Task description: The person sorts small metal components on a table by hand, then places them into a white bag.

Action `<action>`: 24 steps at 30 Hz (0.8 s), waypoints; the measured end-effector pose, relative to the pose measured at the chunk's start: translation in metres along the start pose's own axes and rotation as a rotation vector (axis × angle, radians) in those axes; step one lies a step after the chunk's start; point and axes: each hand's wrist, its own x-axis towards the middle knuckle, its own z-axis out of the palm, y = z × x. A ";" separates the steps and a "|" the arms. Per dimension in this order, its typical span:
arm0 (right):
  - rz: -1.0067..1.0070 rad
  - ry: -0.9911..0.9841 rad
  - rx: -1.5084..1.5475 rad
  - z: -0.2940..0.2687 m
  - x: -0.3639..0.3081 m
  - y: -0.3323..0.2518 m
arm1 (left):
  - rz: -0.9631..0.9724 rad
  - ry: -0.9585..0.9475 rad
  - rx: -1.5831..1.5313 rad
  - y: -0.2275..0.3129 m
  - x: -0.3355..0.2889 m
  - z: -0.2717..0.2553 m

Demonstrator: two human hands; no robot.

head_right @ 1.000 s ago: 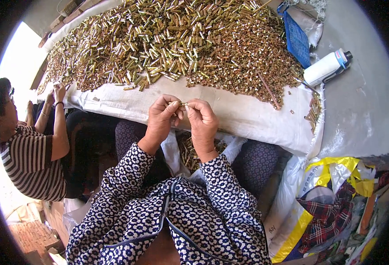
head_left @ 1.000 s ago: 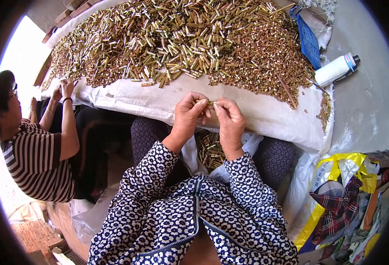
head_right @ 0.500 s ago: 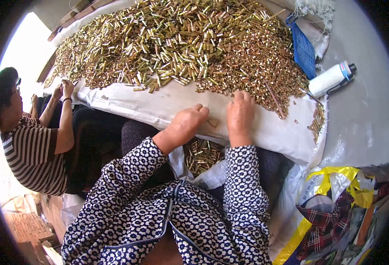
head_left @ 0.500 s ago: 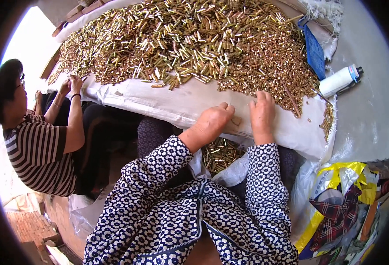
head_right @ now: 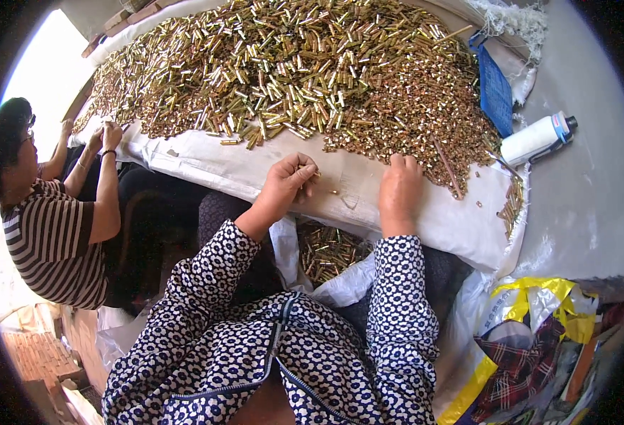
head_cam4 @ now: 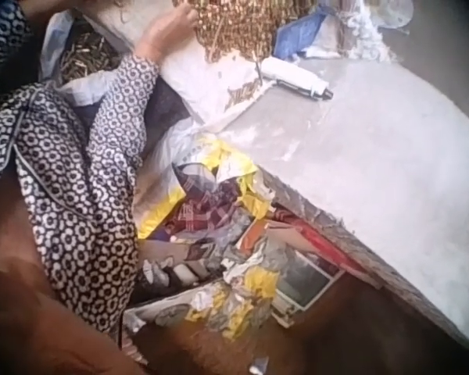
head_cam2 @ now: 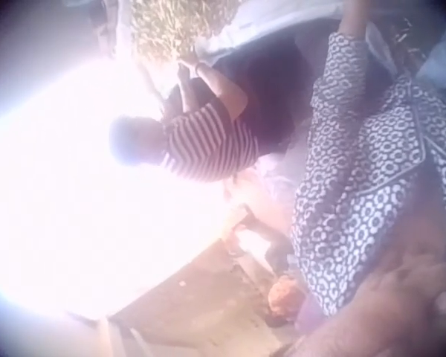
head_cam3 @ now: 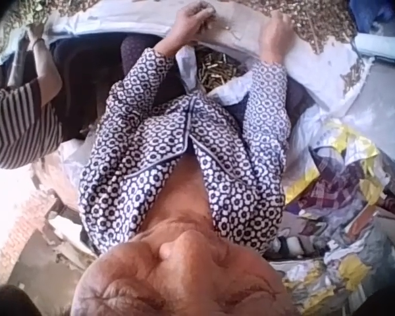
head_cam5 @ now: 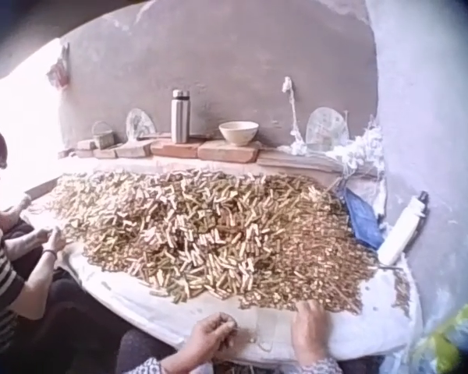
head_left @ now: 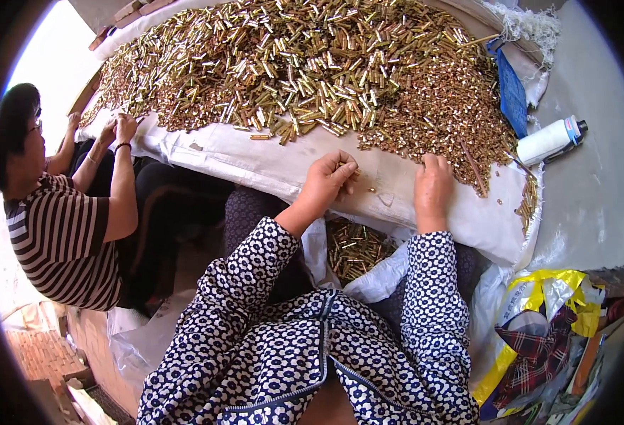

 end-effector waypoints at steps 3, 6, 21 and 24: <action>0.013 -0.042 0.024 -0.010 -0.003 -0.007 | -0.014 0.008 -0.144 0.002 -0.003 -0.003; -0.026 0.076 0.196 -0.022 -0.011 -0.021 | -0.008 0.002 -0.229 0.002 -0.007 -0.007; 0.113 -0.323 1.061 -0.024 -0.037 -0.057 | 0.006 -0.003 -0.266 0.003 -0.019 -0.004; 0.207 -0.337 1.270 -0.025 -0.039 -0.059 | -0.023 -0.048 -0.283 0.002 -0.021 -0.001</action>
